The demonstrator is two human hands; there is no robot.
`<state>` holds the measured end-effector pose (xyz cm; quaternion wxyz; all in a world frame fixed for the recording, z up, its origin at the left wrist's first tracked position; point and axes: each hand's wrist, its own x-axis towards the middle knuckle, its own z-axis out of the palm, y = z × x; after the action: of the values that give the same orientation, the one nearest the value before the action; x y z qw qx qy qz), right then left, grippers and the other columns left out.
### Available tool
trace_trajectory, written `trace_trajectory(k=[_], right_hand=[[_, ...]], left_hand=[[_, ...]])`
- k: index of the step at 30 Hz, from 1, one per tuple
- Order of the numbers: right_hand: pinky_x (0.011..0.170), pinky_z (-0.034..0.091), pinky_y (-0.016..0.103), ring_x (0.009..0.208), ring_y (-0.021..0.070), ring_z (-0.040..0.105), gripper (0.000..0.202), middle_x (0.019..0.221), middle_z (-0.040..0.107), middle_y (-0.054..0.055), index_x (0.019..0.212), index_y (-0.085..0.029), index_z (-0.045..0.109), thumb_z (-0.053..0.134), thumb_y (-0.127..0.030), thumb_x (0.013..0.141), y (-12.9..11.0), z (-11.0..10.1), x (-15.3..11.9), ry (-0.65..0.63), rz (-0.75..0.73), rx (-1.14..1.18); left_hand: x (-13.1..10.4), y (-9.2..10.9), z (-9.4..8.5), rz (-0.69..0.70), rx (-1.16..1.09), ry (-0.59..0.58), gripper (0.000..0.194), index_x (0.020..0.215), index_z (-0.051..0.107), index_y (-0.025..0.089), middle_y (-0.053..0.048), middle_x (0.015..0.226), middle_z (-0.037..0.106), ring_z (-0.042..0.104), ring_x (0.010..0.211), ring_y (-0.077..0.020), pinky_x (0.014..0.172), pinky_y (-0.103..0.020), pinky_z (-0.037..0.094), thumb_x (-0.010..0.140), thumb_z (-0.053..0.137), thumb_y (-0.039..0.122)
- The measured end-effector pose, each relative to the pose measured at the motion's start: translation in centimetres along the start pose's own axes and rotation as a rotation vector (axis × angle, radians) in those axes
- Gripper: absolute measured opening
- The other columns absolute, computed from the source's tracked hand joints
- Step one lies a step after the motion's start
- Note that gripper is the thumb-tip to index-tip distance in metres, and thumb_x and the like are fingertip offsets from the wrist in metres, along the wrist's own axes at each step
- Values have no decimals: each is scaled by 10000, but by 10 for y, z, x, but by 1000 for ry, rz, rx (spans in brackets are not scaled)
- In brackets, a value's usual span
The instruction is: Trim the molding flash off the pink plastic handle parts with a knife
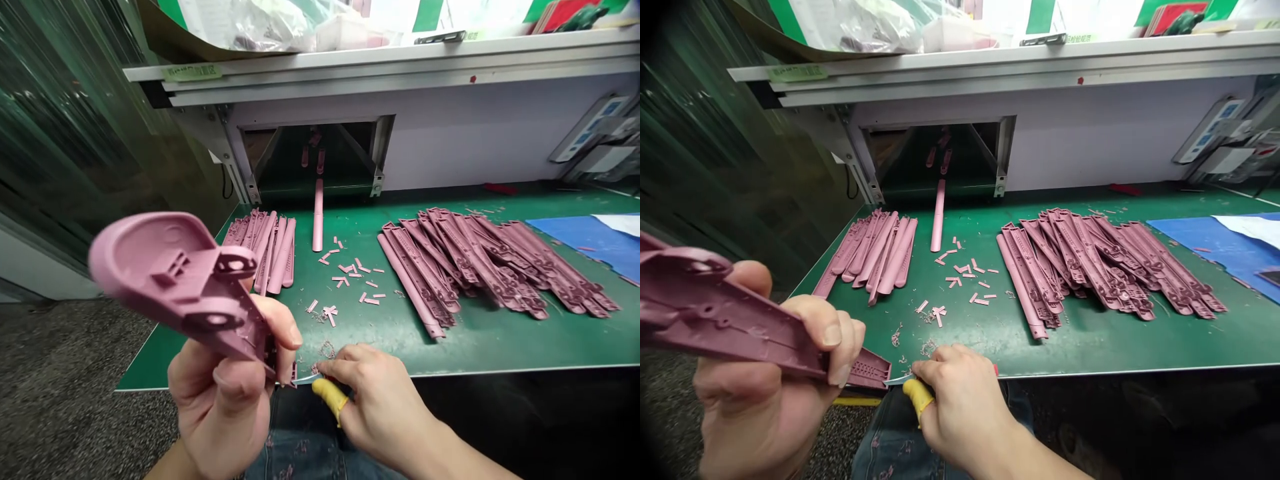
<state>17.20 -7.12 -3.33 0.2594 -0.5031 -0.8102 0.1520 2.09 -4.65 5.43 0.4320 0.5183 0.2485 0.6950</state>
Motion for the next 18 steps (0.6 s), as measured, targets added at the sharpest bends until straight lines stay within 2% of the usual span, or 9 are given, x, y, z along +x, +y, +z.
trace_trajectory(k=[4, 9, 14, 18], right_hand=[[580, 382, 254, 633, 160, 569, 206, 711, 637, 36, 924, -243, 719, 536, -332, 891, -1, -4, 0, 23, -14, -10], [596, 389, 247, 647, 155, 578, 202, 732, 641, 27, 955, -257, 714, 533, -322, 894, -1, -9, -4, -57, -8, 15], [622, 398, 247, 673, 158, 589, 221, 751, 647, 24, 966, -266, 714, 521, -350, 896, -2, -6, -3, -88, 56, 4], [638, 395, 251, 699, 161, 586, 204, 765, 641, 25, 961, -271, 710, 528, -322, 887, 0, -9, 1, -90, 107, -13]], left_hand=[[1, 1, -4, -34, -36, 41, 388, 1096, 636, 387, 59, 670, 650, 438, 363, -105, 345, -280, 313, 719, 714, 435], [0, 3, -2, -26, -2, 112, 401, 1059, 635, 418, 80, 632, 630, 420, 356, -95, 338, -278, 315, 684, 712, 534], [-6, 3, -3, -17, 48, 48, 409, 1076, 606, 446, 87, 659, 632, 456, 402, -103, 394, -301, 356, 691, 698, 552], [-13, 1, -13, -38, 30, -82, 427, 1162, 546, 469, 88, 691, 639, 477, 409, -104, 443, -322, 395, 754, 672, 489]])
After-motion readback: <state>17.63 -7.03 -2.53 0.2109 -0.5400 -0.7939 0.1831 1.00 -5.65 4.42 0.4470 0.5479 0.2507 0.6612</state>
